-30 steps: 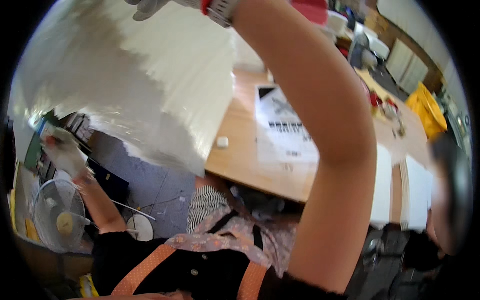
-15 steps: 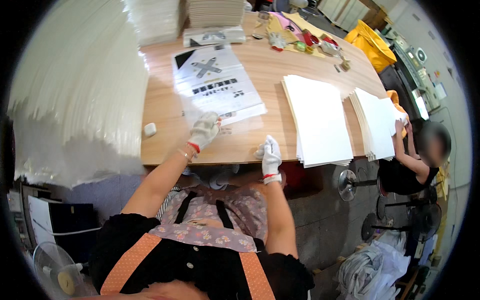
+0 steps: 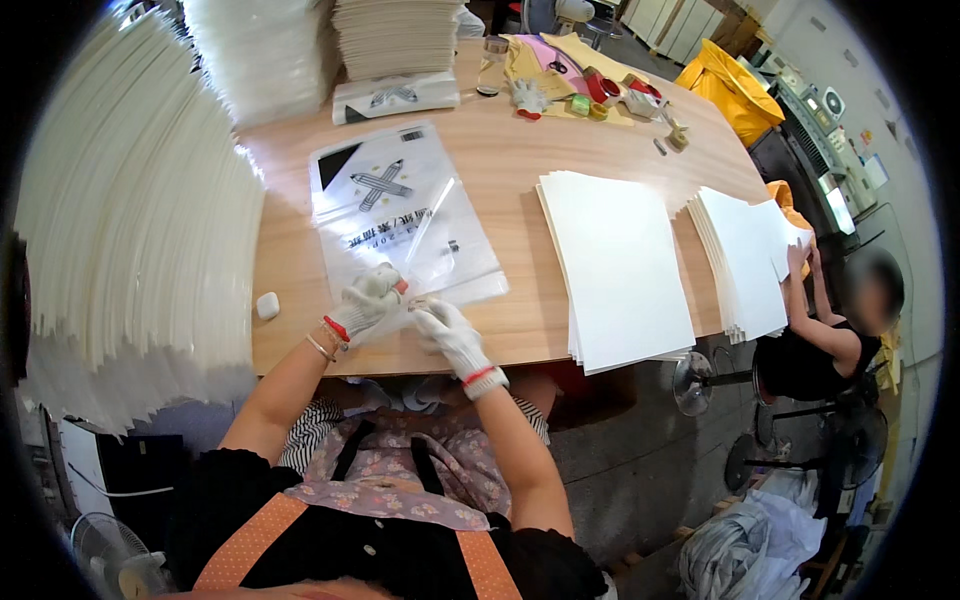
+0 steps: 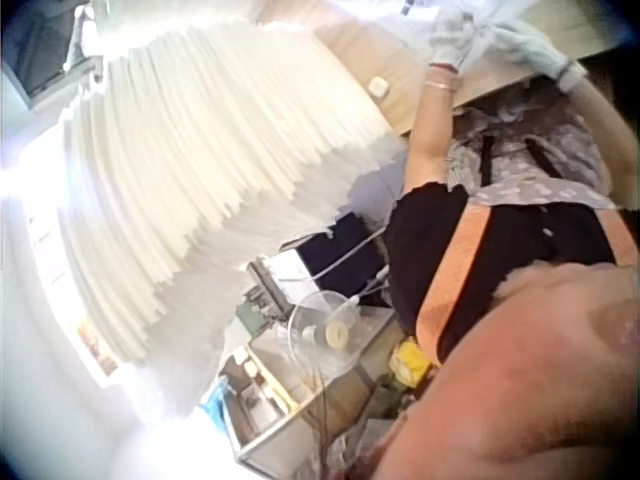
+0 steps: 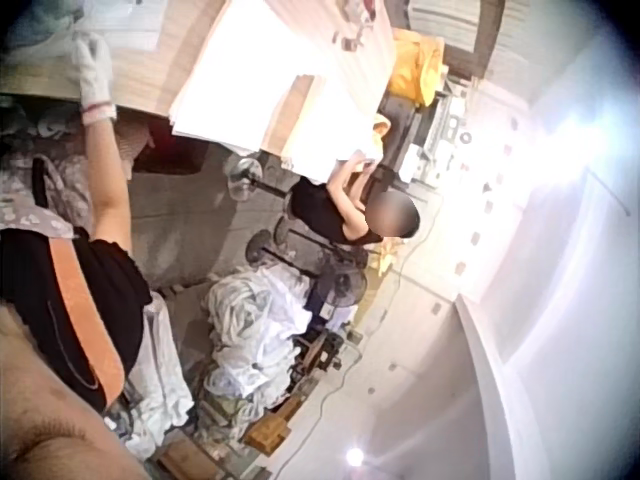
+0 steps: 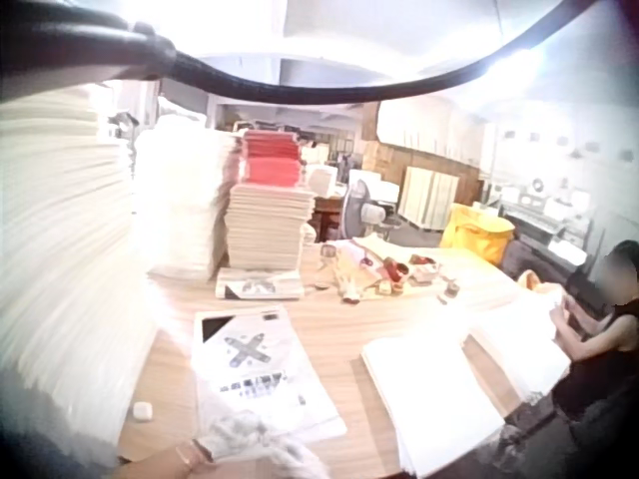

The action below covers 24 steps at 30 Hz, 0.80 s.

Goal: The person repeatedly picks up stacks of white paper and places them into clear plastic packaging bags. They fold the top of the bags over the paper to seal them and then stack the packaged units on the table.

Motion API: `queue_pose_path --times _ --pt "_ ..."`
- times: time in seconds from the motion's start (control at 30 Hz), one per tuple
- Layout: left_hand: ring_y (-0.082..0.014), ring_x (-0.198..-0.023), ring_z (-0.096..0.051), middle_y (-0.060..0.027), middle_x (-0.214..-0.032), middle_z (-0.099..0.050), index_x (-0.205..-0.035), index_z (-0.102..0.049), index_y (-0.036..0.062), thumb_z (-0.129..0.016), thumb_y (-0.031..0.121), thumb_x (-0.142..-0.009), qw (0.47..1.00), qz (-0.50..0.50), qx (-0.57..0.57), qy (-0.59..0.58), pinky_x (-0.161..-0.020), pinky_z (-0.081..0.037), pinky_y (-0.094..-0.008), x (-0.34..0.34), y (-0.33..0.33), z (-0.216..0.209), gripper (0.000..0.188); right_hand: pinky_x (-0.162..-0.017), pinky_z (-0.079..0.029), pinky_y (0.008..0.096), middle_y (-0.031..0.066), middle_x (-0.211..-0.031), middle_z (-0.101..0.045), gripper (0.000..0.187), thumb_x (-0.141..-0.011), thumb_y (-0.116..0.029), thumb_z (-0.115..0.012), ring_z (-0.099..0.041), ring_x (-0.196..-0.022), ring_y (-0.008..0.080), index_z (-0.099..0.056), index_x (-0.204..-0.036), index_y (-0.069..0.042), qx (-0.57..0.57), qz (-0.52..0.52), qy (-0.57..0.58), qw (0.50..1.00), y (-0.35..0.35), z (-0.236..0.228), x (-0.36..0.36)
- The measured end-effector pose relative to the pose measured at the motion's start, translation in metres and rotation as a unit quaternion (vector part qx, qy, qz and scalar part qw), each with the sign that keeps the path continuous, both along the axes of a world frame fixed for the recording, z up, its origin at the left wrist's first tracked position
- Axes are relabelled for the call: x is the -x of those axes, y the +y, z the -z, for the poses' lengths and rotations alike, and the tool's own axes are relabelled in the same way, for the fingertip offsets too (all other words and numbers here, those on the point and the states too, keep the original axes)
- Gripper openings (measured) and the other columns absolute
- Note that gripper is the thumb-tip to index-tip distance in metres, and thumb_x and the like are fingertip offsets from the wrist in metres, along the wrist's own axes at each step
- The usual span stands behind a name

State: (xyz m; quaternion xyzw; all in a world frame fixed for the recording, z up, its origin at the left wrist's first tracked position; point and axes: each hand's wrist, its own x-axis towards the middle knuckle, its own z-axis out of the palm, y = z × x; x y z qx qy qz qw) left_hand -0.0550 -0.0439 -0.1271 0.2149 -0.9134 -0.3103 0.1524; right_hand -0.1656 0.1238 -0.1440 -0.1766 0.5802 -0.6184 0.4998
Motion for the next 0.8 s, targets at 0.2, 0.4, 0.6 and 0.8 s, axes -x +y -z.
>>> queue_pose_path --times 0.2,0.4,0.6,0.8 --pt "-0.0208 -0.072 -0.060 -0.0060 -0.080 -0.062 -0.084 -0.061 0.0050 -0.051 0.021 -0.093 0.895 -0.070 -0.362 0.253 -0.069 -0.050 -0.0362 -0.023 -0.068 0.054 0.021 -0.074 -0.050 0.0323 0.0059 -0.093 -0.061 0.026 -0.084 -0.024 -0.066 -0.058 -0.083 0.0211 -0.063 -0.100 -0.004 -0.019 0.017 0.238 0.971 -0.063 0.045 0.008" --pt "-0.0087 -0.062 -0.054 -0.0028 -0.082 -0.063 -0.108 -0.053 0.0040 -0.050 0.020 -0.095 0.692 -0.127 -0.619 0.351 -0.052 -0.046 -0.0223 -0.018 -0.087 -0.020 0.021 -0.077 -0.050 0.0389 0.0134 -0.097 -0.064 0.024 -0.074 -0.017 -0.071 -0.060 -0.090 0.0345 -0.061 -0.091 -0.003 0.109 0.206 0.658 0.717 -0.023 -0.033 0.006" --pt "-0.0023 -0.057 -0.044 -0.0093 -0.099 -0.068 -0.124 -0.047 0.0014 -0.051 0.010 -0.089 0.886 -0.003 -0.427 0.182 -0.051 -0.039 -0.0166 0.000 -0.029 -0.122 0.036 -0.077 -0.051 0.0407 0.0145 -0.105 -0.062 0.034 -0.081 -0.018 -0.063 -0.061 -0.094 0.0307 -0.054 -0.110 -0.003 -0.034 -0.128 0.541 0.830 -0.096 -0.057 -0.005" --pt "-0.0099 -0.063 -0.055 -0.0039 -0.088 -0.068 -0.126 -0.046 -0.0015 -0.053 0.010 -0.086 0.981 -0.037 -0.148 0.122 -0.058 -0.046 -0.0258 0.007 -0.001 -0.140 0.042 -0.082 -0.048 0.0385 0.0149 -0.105 -0.061 0.032 -0.086 -0.017 -0.056 -0.059 -0.098 0.0306 -0.054 -0.117 -0.009 0.032 -0.069 0.650 0.756 -0.035 0.029 -0.001"
